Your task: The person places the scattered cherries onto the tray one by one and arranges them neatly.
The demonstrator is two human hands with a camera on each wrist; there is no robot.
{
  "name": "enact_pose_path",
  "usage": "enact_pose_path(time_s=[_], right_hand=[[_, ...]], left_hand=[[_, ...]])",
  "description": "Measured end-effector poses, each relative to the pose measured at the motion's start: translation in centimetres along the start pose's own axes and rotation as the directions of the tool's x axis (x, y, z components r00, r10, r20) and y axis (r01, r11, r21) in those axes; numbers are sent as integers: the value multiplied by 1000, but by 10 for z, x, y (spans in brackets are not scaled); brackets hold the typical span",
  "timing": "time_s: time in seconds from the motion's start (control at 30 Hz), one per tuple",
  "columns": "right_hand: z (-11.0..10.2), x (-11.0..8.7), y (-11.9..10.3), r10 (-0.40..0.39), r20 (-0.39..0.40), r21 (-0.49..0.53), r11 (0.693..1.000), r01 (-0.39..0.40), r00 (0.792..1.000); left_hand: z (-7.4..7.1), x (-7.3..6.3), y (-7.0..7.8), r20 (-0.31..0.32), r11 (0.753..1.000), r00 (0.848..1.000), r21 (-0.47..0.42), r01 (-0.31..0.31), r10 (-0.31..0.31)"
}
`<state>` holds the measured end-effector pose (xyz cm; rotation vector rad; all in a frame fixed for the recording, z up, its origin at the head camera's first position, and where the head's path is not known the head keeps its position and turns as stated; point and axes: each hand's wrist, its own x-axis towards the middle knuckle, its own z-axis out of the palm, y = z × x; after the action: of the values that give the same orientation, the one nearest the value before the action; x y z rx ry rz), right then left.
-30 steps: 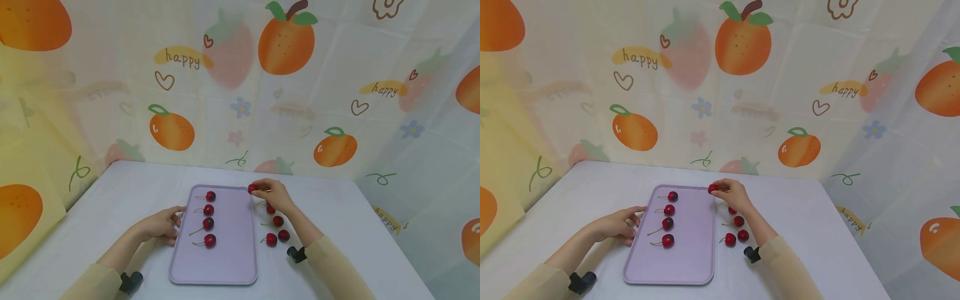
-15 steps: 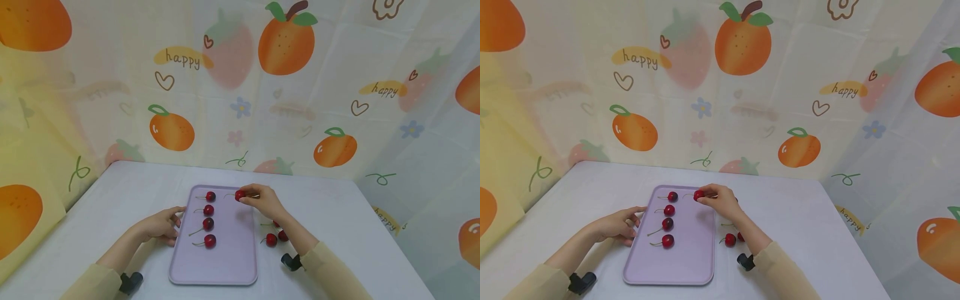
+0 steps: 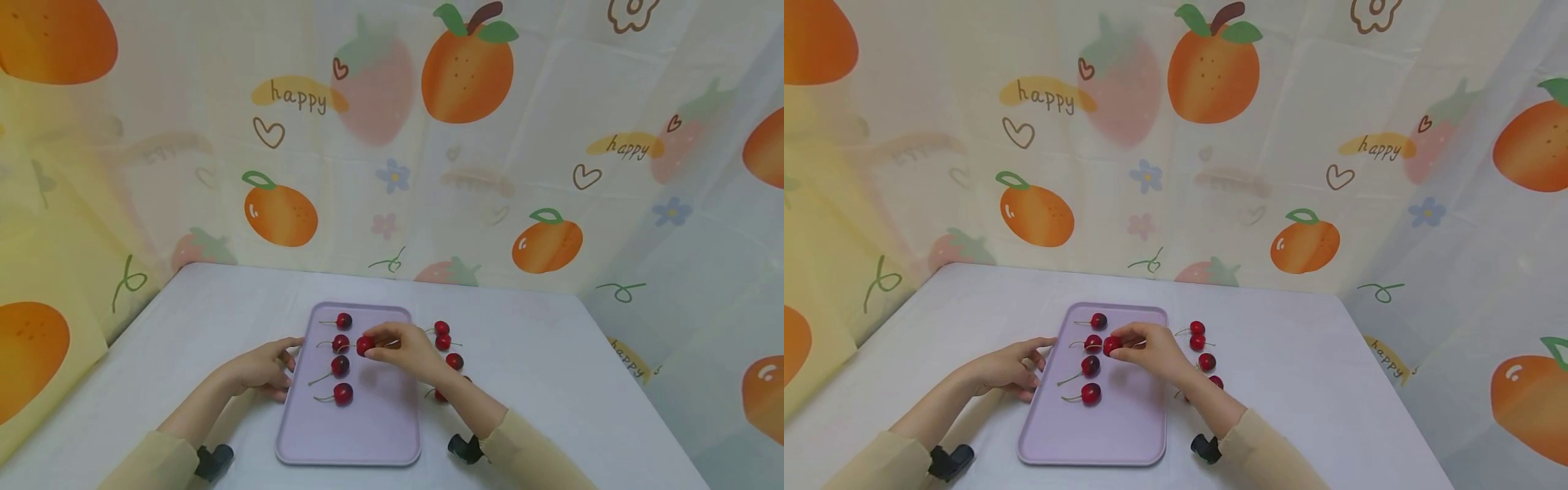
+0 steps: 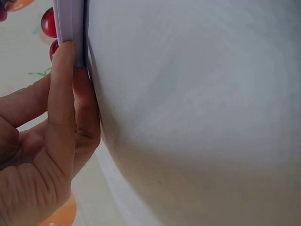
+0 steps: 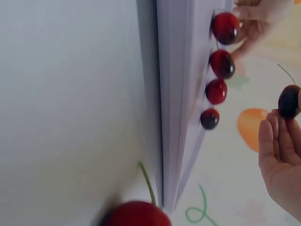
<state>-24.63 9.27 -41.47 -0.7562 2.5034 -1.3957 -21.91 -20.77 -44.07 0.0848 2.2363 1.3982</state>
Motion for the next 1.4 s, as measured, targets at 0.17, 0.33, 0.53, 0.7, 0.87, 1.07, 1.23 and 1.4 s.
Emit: enact_pose_path(time_s=[0.17, 0.33, 0.53, 0.7, 0.87, 1.07, 1.23, 1.4], right_hand=[[11, -3, -4, -17, 41, 22, 1000, 16, 999], [23, -7, -6, -52, 69, 39, 998, 49, 996], [34, -12, -8, -67, 82, 8, 998, 67, 994], [39, -16, -10, -43, 102, 12, 999, 42, 994], [44, -19, -10, -27, 120, -2, 1000, 27, 992], [50, -22, -11, -16, 139, 27, 1000, 13, 990], [54, -25, -12, 13, 163, 42, 999, -21, 987], [56, -29, -13, 53, 178, 42, 997, -61, 983]], left_hand=[[0, 1, -1, 8, 999, 1000, -10, -30, 30], [0, 1, -1, 8, 999, 999, -10, -36, 36], [0, 0, 0, 5, 1000, 1000, 1, -30, 30], [0, 0, 1, -3, 1000, 1000, 8, -23, 23], [1, -1, 0, -11, 1000, 1000, 7, -20, 20], [0, -1, 0, -13, 1000, 1000, 3, -24, 24], [0, -1, -1, -9, 1000, 1000, -7, -26, 26], [1, -1, -2, -9, 1000, 1000, -9, -30, 30]])
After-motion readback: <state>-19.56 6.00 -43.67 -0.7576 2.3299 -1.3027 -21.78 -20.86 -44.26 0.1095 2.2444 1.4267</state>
